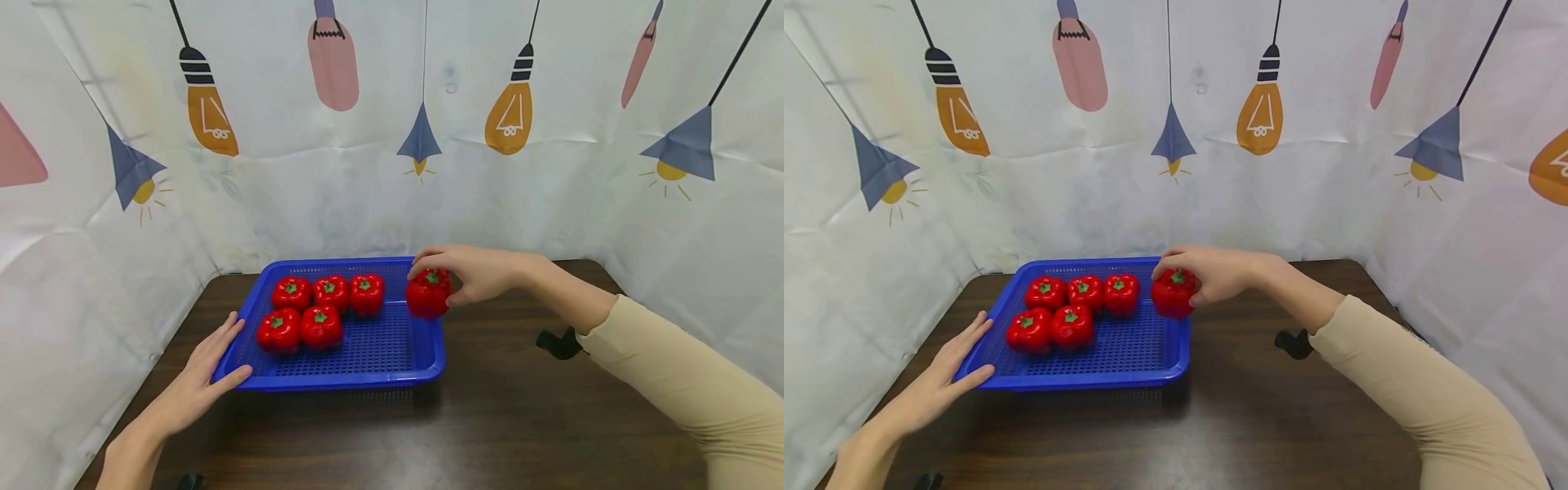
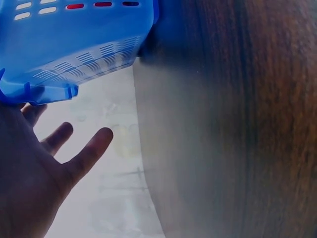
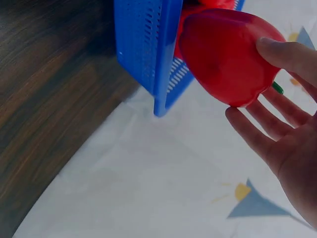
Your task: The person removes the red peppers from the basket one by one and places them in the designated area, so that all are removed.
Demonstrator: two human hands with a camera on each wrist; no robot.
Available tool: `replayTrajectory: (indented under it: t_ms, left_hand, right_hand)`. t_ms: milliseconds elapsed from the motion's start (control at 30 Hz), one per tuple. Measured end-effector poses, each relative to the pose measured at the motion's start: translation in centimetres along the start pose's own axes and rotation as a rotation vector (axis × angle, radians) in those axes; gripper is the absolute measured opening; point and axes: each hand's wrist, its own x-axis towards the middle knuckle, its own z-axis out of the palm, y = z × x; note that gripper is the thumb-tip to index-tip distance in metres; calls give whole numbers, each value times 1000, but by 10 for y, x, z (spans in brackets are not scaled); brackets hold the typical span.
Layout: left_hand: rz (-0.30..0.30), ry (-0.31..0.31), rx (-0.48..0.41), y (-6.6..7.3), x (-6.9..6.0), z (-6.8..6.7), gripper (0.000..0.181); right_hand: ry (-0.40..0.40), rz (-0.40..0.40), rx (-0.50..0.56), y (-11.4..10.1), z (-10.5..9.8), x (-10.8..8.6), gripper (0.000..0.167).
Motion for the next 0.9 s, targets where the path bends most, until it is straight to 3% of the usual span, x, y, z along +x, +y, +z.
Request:
replayTrajectory:
  t_ms: [367, 900]
  left_hand:
    - [-10, -16, -10, 1, 0, -1, 80]
    - [-25, -22, -25, 2, 0, -1, 79]
  right_hand:
    - [71, 49, 15, 16, -12, -29, 62]
    - [85, 145, 30, 58, 8, -46, 62]
